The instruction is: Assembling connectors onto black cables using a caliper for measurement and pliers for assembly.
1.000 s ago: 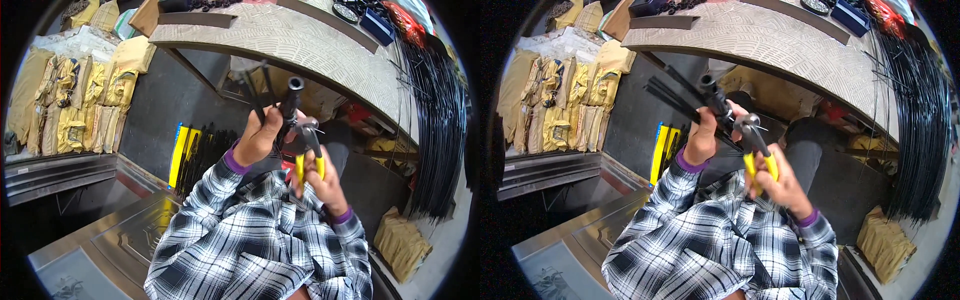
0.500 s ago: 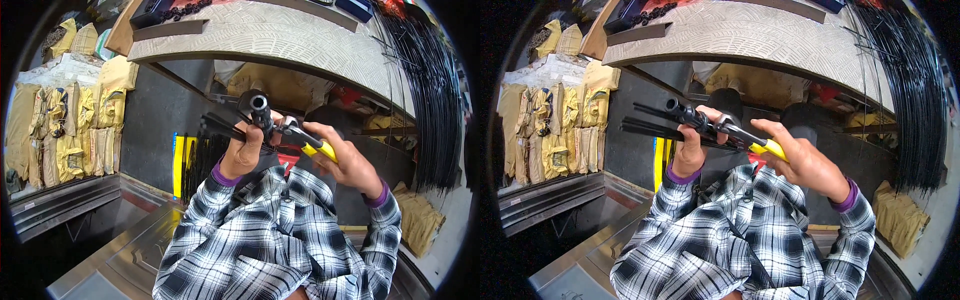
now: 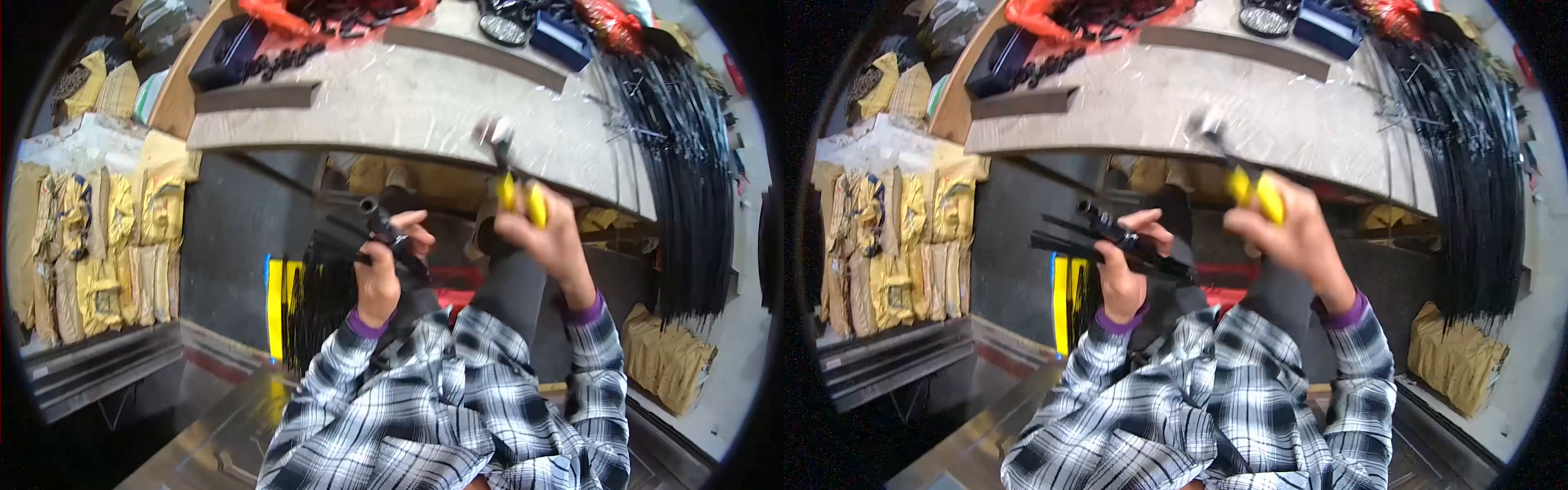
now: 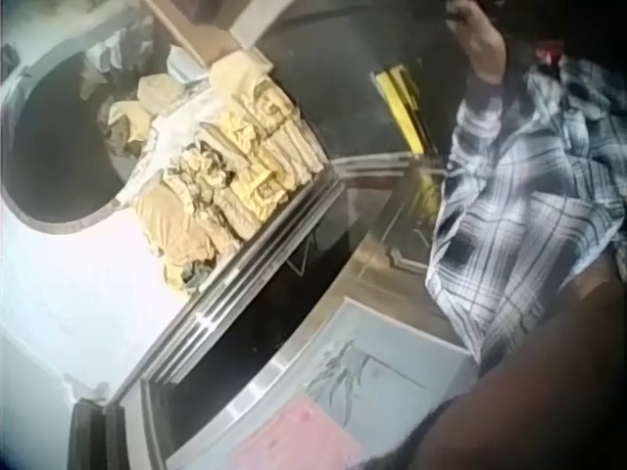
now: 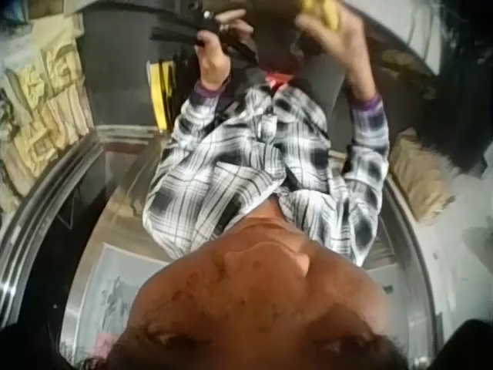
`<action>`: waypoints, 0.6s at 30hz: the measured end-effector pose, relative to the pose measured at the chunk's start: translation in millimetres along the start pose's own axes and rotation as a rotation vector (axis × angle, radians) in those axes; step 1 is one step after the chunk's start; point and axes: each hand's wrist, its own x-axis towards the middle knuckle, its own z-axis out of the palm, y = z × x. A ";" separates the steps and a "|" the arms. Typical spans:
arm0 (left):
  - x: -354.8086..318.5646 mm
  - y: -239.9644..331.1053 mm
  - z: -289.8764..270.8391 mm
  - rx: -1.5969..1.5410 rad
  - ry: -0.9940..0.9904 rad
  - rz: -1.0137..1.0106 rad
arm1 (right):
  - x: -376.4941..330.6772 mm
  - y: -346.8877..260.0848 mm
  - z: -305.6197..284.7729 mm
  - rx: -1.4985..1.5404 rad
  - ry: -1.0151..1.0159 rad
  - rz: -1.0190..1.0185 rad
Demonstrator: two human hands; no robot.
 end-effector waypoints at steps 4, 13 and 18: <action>1.0 -17.8 2.4 0.179 -0.074 0.135 | 113.6 11.9 -42.9 0.079 0.547 -0.177; 7.8 -21.2 -11.4 0.186 0.048 0.098 | 267.3 54.9 -88.8 -1.150 0.354 0.069; 22.5 -18.6 -13.3 0.287 -0.075 0.275 | 284.5 67.9 -88.7 -1.164 0.480 0.026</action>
